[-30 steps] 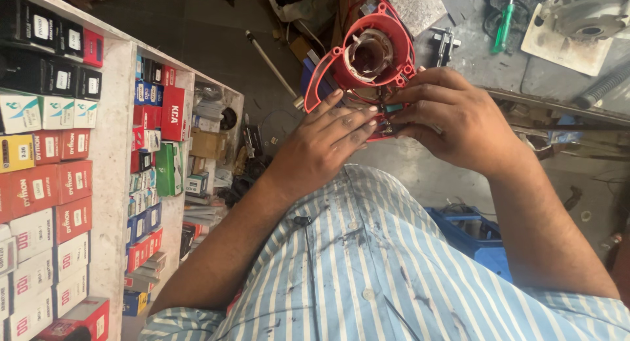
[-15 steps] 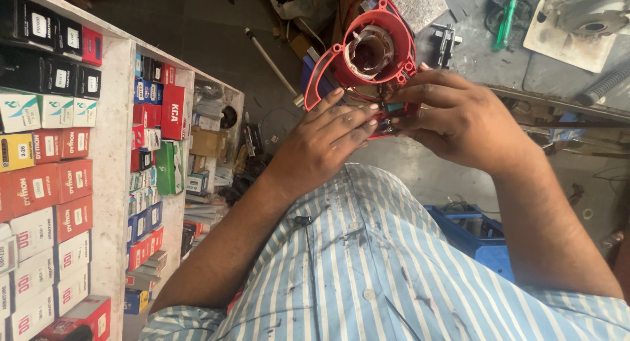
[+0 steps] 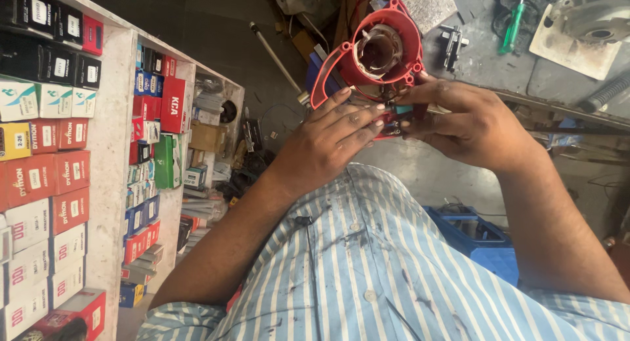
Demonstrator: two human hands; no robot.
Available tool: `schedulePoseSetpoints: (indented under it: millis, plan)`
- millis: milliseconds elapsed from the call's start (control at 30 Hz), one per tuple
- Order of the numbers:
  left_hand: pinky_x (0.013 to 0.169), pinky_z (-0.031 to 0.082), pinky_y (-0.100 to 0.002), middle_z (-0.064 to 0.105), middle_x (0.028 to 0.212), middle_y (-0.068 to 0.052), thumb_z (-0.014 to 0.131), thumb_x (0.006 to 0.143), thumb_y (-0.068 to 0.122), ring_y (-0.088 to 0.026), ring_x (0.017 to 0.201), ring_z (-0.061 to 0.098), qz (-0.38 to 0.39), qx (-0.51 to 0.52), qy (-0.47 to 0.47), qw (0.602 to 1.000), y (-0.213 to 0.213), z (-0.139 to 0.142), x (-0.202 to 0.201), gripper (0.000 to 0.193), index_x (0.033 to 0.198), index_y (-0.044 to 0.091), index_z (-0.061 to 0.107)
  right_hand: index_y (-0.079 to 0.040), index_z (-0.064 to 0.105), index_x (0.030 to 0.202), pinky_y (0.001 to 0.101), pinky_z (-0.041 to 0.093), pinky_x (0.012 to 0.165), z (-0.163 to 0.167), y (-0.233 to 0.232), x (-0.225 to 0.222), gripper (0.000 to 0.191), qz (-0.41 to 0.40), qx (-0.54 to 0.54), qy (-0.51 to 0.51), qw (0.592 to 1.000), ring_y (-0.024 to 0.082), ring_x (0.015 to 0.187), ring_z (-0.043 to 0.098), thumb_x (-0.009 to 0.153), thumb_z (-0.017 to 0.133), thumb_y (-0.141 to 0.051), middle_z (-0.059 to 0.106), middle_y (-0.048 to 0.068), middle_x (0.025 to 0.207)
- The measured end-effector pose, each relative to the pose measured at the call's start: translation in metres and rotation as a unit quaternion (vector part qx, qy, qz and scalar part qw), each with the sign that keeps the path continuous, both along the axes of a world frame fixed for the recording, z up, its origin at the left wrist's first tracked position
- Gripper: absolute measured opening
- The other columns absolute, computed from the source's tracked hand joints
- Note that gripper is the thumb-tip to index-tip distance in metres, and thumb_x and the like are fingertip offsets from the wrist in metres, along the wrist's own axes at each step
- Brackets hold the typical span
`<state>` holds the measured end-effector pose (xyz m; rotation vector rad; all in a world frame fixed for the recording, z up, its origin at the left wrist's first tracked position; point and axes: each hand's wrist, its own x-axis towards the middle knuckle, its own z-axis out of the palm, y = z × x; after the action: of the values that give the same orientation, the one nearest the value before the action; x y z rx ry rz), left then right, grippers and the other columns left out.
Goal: The person repairs a red angle grinder at a workbench. They use a green-handled screwdriver to work on the switch and brush holder area of the grinder housing, manipulate small wires and components, then move to a bench where they handle the motor armature and use a hammer and pliers while working on the disassembled tool parts.
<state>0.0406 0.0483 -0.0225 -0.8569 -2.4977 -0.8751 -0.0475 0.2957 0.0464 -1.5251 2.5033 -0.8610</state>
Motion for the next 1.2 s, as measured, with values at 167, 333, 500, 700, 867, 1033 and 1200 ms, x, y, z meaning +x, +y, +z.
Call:
schedulePoseSetpoints:
  millis: [167, 333, 500, 700, 867, 1033, 1200]
  plan:
    - [0.125, 0.037, -0.045, 0.069, 0.131, -0.007, 0.066, 0.101, 0.009, -0.021, 0.124, 0.066, 0.002, -0.002, 0.003, 1.0, 0.001, -0.001, 0.0, 0.026, 0.125, 0.004, 0.071, -0.013, 0.079, 0.094, 0.0365, 0.06, 0.095, -0.007, 0.002, -0.003, 0.016, 0.011, -0.017, 0.02, 1.0, 0.024, 0.115, 0.07, 0.08, 0.086, -0.013, 0.071, 0.004, 0.123]
    - [0.126, 0.035, -0.045, 0.069, 0.132, -0.007, 0.066, 0.1, 0.009, -0.021, 0.125, 0.066, 0.001, 0.004, -0.002, 1.0, 0.0, 0.0, 0.0, 0.026, 0.125, 0.004, 0.072, -0.013, 0.079, 0.092, 0.0395, 0.059, 0.099, -0.008, 0.004, -0.003, 0.017, 0.01, -0.004, 0.035, 0.999, 0.026, 0.117, 0.069, 0.078, 0.086, -0.014, 0.071, 0.005, 0.122]
    - [0.126, 0.035, -0.045, 0.069, 0.131, -0.007, 0.067, 0.1, 0.008, -0.021, 0.124, 0.066, 0.005, -0.003, 0.001, 1.0, 0.001, 0.0, 0.0, 0.025, 0.124, 0.003, 0.072, -0.011, 0.077, 0.093, 0.0429, 0.058, 0.105, -0.01, 0.002, -0.005, 0.018, 0.028, -0.029, 0.04, 0.998, 0.026, 0.118, 0.069, 0.078, 0.087, -0.014, 0.07, 0.006, 0.123]
    - [0.124, 0.038, -0.046, 0.069, 0.131, -0.007, 0.067, 0.101, 0.009, -0.021, 0.123, 0.067, 0.005, 0.012, -0.008, 1.0, 0.003, -0.003, 0.001, 0.023, 0.122, 0.003, 0.072, -0.011, 0.077, 0.093, 0.0437, 0.057, 0.106, -0.01, 0.004, -0.003, 0.018, 0.032, -0.018, 0.053, 0.998, 0.026, 0.117, 0.069, 0.078, 0.087, -0.013, 0.071, 0.006, 0.122]
    - [0.123, 0.041, -0.046, 0.07, 0.132, -0.008, 0.069, 0.101, 0.009, -0.022, 0.122, 0.068, 0.016, 0.015, -0.007, 1.0, 0.007, -0.002, 0.001, 0.024, 0.125, 0.004, 0.071, -0.013, 0.076, 0.094, 0.0424, 0.057, 0.108, -0.01, 0.003, 0.006, 0.017, -0.019, -0.016, 0.032, 0.999, 0.025, 0.119, 0.069, 0.08, 0.088, -0.013, 0.071, 0.005, 0.122]
    - [0.118, 0.043, -0.05, 0.067, 0.13, -0.009, 0.077, 0.094, 0.022, -0.026, 0.121, 0.066, 0.019, 0.025, -0.057, 0.998, 0.015, 0.011, 0.002, 0.038, 0.129, 0.011, 0.07, -0.016, 0.076, 0.089, 0.0481, 0.051, 0.117, -0.009, 0.005, 0.005, 0.017, -0.039, 0.023, 0.086, 0.995, 0.03, 0.13, 0.062, 0.078, 0.089, -0.016, 0.072, 0.0, 0.121]
    - [0.113, 0.045, -0.052, 0.067, 0.134, -0.009, 0.081, 0.093, 0.024, -0.027, 0.115, 0.065, 0.052, 0.032, -0.079, 0.995, 0.03, 0.026, 0.0, 0.036, 0.123, 0.008, 0.07, -0.013, 0.072, 0.092, 0.0466, 0.052, 0.115, -0.022, 0.014, 0.013, 0.024, -0.075, -0.019, 0.065, 0.995, 0.03, 0.13, 0.061, 0.077, 0.091, -0.016, 0.07, 0.005, 0.124]
